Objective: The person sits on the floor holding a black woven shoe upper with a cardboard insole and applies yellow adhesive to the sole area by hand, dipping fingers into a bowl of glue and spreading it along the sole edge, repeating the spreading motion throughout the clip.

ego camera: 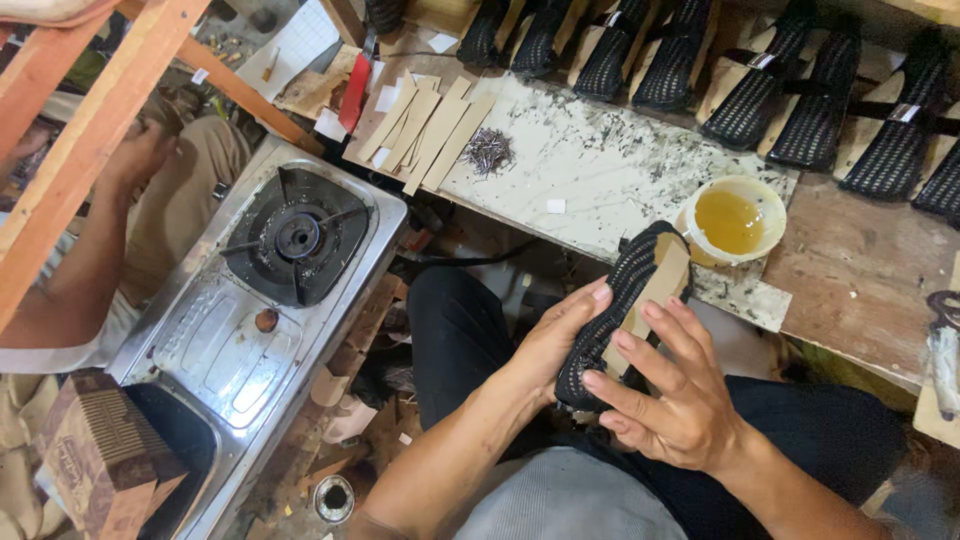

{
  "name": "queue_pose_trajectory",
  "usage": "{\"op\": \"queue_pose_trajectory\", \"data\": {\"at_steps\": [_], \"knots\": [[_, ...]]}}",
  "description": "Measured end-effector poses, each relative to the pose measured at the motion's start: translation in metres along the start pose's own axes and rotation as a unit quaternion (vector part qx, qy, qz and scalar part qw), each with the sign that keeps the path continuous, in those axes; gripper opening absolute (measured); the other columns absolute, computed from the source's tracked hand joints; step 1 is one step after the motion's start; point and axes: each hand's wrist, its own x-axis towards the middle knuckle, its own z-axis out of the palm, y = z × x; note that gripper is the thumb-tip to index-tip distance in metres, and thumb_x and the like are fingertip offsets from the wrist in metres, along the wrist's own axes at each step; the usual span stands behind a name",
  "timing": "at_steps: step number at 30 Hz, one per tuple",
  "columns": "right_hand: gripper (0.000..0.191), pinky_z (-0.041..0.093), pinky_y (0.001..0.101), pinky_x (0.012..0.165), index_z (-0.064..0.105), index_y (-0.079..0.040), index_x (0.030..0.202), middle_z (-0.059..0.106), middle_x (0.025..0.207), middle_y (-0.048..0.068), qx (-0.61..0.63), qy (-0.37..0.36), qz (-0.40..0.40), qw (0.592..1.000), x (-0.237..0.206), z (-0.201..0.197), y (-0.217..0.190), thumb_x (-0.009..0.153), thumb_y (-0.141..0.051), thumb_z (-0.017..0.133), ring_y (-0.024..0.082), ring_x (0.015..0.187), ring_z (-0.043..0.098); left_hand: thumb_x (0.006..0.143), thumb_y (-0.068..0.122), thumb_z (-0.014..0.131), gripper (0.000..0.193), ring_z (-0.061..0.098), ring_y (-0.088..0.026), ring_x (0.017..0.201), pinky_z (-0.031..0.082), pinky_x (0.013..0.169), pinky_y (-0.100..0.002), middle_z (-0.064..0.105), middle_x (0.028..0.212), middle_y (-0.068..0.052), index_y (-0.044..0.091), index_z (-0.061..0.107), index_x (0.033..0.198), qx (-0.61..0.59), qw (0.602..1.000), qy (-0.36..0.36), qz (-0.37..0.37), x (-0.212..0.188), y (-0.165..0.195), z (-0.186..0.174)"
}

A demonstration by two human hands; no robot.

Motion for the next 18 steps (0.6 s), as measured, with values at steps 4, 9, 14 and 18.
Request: {"op": "queue_pose_trajectory", "data": {"at_steps": [4, 9, 14, 18], "knots": [[0.029, 0.030, 0.0630, 0.122, 0.073, -0.027, 0.125, 0.041, 0.155, 0.004, -0.040, 0.019, -0.020, 0.999, -0.006, 0.000, 0.000, 0.099, -0.040, 0.067, 0.037, 0.148, 0.035, 0.113, 0.030, 0.052, 0.046, 0.066, -0.018, 0.112, 0.057, 0.095, -0.032, 0.065, 0.133, -0.013, 0.001, 0.051, 0.149, -0.034, 0.998, -0.044, -0.017, -0.003, 0.000, 0.002], [0.031, 0.032, 0.0615, 0.121, 0.074, -0.025, 0.125, 0.040, 0.154, 0.006, -0.054, 0.041, -0.002, 0.998, -0.009, 0.000, -0.006, 0.099, -0.040, 0.066, 0.037, 0.147, 0.036, 0.112, 0.030, 0.051, 0.046, 0.067, -0.018, 0.112, 0.057, 0.096, -0.032, 0.066, 0.132, -0.012, 0.001, 0.052, 0.148, -0.016, 0.999, -0.031, -0.012, -0.004, 0.002, 0.005], [0.030, 0.033, 0.0609, 0.121, 0.075, -0.024, 0.122, 0.042, 0.153, 0.007, -0.065, 0.044, 0.005, 0.997, -0.009, -0.002, -0.010, 0.099, -0.041, 0.065, 0.036, 0.146, 0.038, 0.109, 0.028, 0.053, 0.047, 0.068, -0.018, 0.113, 0.057, 0.097, -0.032, 0.066, 0.132, -0.013, 0.000, 0.051, 0.147, -0.002, 1.000, -0.004, 0.008, -0.003, 0.006, 0.009], [0.030, 0.033, 0.0611, 0.120, 0.075, -0.023, 0.121, 0.041, 0.151, 0.010, -0.056, 0.040, 0.002, 0.998, -0.009, -0.005, -0.013, 0.101, -0.041, 0.063, 0.038, 0.144, 0.038, 0.108, 0.025, 0.055, 0.050, 0.067, -0.016, 0.113, 0.056, 0.097, -0.030, 0.065, 0.133, -0.010, 0.000, 0.049, 0.151, -0.001, 1.000, 0.003, 0.030, -0.004, 0.006, 0.007]]}}
